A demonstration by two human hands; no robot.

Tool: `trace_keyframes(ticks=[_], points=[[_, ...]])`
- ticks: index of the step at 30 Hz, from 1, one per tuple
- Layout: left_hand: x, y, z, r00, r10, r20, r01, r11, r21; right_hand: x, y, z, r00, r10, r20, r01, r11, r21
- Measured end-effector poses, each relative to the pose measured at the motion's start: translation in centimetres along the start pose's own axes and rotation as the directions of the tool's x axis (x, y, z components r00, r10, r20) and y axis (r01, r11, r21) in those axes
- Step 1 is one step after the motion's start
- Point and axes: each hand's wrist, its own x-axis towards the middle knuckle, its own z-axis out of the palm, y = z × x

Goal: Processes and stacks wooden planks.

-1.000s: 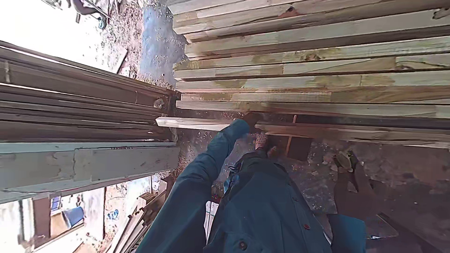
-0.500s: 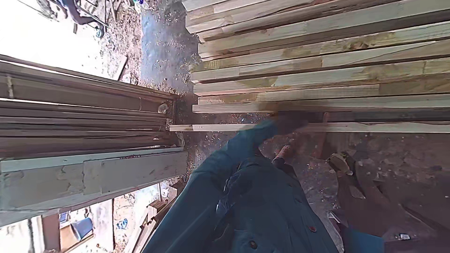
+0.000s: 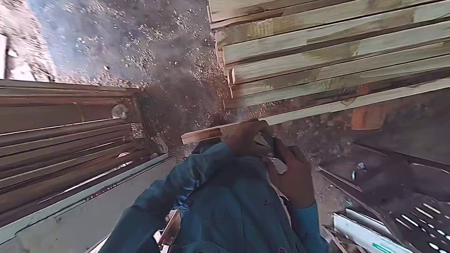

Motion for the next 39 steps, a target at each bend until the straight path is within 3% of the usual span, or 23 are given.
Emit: trace_keyframes(ticks=[5,9,12,14,16,18,20,23,26,30,39], points=[[-6.6,-2.5,-5.0,0.994,0.019,-0.112,-0.018,1.0,0.006,-1.5,-6.9,2.9,1.0,-0.015,0.016,0.015,1.0,0.008],[-10.4,-3.6,-6.7,0.977,0.043,-0.209,-0.037,0.999,0.033,-2.8,-10.1,4.7,0.999,-0.048,0.02,0.047,0.999,0.014],[-12.5,-4.6,-7.8,0.949,-0.057,-0.309,0.073,0.996,0.043,-3.6,-11.1,5.7,0.993,-0.036,0.116,0.04,0.999,-0.034],[-13.9,-6.0,-8.8,0.886,-0.168,-0.433,0.206,0.978,0.043,-4.4,-11.2,6.6,0.984,0.03,0.176,-0.012,0.995,-0.1],[-15.0,-9.3,-10.1,0.782,-0.26,-0.567,0.322,0.947,0.011,-4.6,-11.0,8.0,0.991,0.078,0.112,-0.067,0.993,-0.096],[-15.4,-13.7,-10.5,0.644,-0.395,-0.655,0.356,0.913,-0.201,-3.7,-11.0,9.3,0.993,0.111,0.042,-0.109,0.993,-0.039],[-15.0,-16.6,-9.7,0.503,-0.628,-0.595,0.286,0.77,-0.571,-2.1,-11.3,10.4,0.99,0.14,0.004,-0.14,0.99,-0.029],[-13.9,-17.5,-9.0,0.445,-0.789,-0.424,0.247,0.563,-0.789,1.3,-12.4,11.6,0.948,0.317,0.018,-0.307,0.931,-0.195],[-12.5,-17.5,-8.4,0.439,-0.831,-0.341,0.222,0.468,-0.855,3.2,-13.4,11.7,0.886,0.456,0.082,-0.415,0.86,-0.298],[-11.1,-17.2,-7.8,0.42,-0.876,-0.237,0.219,0.352,-0.91,4.3,-14.6,10.9,0.868,0.481,0.124,-0.417,0.841,-0.345],[-10.7,-17.6,-7.4,0.417,-0.886,-0.202,0.248,0.324,-0.913,5.3,-19.2,11.7,0.8,0.584,0.139,-0.472,0.755,-0.455]])
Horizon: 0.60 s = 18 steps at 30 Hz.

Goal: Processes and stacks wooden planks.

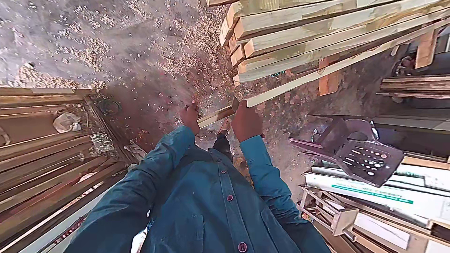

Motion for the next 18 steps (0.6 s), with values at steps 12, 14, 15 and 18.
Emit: trace_keyframes(ticks=[12,14,15,18], points=[[0.5,-0.2,-0.4,0.999,0.029,-0.021,-0.026,0.995,0.093,0.6,1.3,0.7,1.0,0.013,-0.026,-0.012,0.999,0.04],[0.6,0.1,-0.2,1.0,0.028,-0.013,-0.027,0.995,0.095,1.3,1.2,0.1,1.0,0.028,-0.014,-0.028,0.999,0.029],[0.5,0.1,-0.2,1.0,0.029,-0.01,-0.028,0.996,0.087,1.3,1.0,-0.1,0.999,0.034,-0.002,-0.034,0.999,0.024],[0.3,0.1,-0.2,1.0,0.013,0.005,-0.013,0.999,0.05,1.0,-0.1,-0.5,0.996,0.081,0.038,-0.081,0.997,0.015]])
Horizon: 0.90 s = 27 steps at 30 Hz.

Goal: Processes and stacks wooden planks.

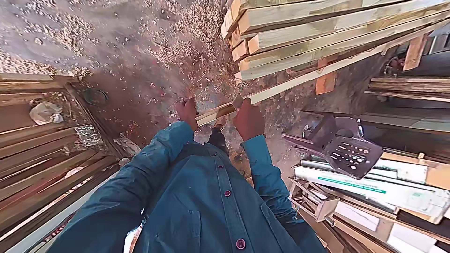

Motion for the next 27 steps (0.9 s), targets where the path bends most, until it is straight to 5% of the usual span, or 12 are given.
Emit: trace_keyframes(ticks=[8,12,16,19,20,21,23,27], points=[[0.4,-0.6,-0.3,1.0,-0.013,0.009,0.012,0.994,0.109,-0.6,1.0,1.0,0.997,-0.071,-0.007,0.071,0.997,0.008],[0.6,-0.2,0.0,1.0,0.005,-0.007,-0.004,0.994,0.105,-2.0,-0.6,3.1,0.983,-0.126,-0.131,0.124,0.992,-0.023],[0.3,-0.7,0.2,0.999,-0.008,0.04,0.003,0.991,0.133,-0.7,1.0,1.3,0.999,-0.05,-0.005,0.051,0.995,0.083],[-1.3,1.4,1.2,0.999,0.009,0.035,-0.016,0.974,0.227,-4.5,-2.8,4.3,0.956,-0.281,-0.081,0.289,0.952,0.106],[-2.4,3.0,1.4,0.994,-0.094,0.051,0.074,0.95,0.305,-5.3,-3.6,4.9,0.943,-0.324,-0.079,0.331,0.937,0.109],[-3.4,4.6,1.2,0.964,-0.255,0.078,0.211,0.91,0.358,-5.5,-3.5,4.6,0.953,-0.296,-0.063,0.302,0.943,0.14],[-1.2,1.3,1.1,0.999,0.028,0.044,-0.033,0.992,0.123,-3.2,-1.7,1.9,0.974,-0.165,-0.155,0.191,0.966,0.173],[0.8,0.1,0.0,0.997,-0.031,0.073,0.023,0.994,0.106,-0.3,2.5,-0.2,0.994,0.01,-0.108,-0.003,0.998,0.063]])
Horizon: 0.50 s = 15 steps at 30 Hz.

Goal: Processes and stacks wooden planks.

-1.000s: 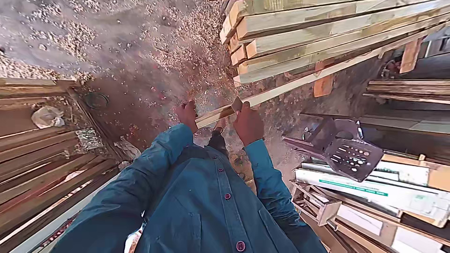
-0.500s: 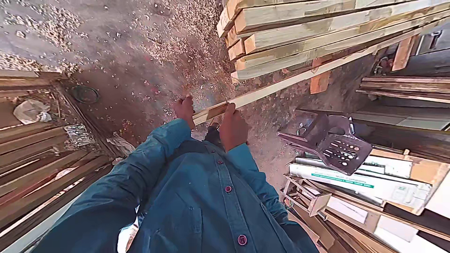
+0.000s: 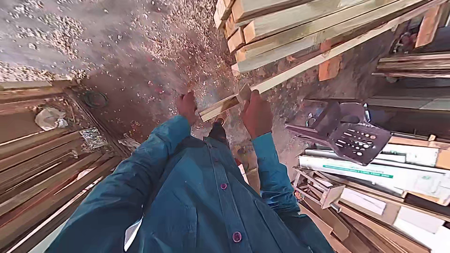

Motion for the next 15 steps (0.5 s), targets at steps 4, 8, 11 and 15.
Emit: trace_keyframes(ticks=[4,8,11,15], points=[[-0.7,-0.3,1.3,0.999,-0.036,0.02,0.035,0.999,0.008,1.1,-0.3,0.7,0.996,0.023,0.086,-0.021,0.999,-0.024],[-0.7,-0.2,1.8,1.0,-0.012,-0.013,0.012,1.0,-0.019,1.4,-1.3,-0.2,0.99,0.063,0.125,-0.058,0.997,-0.045],[-1.4,-0.4,1.5,0.999,-0.034,-0.008,0.034,0.999,-0.01,-1.7,-2.8,1.9,0.999,-0.022,0.045,0.024,0.999,-0.033],[-0.5,0.8,1.2,0.996,-0.065,-0.055,0.065,0.998,-0.004,-4.9,-4.2,4.1,0.963,-0.269,0.015,0.269,0.963,0.033]])
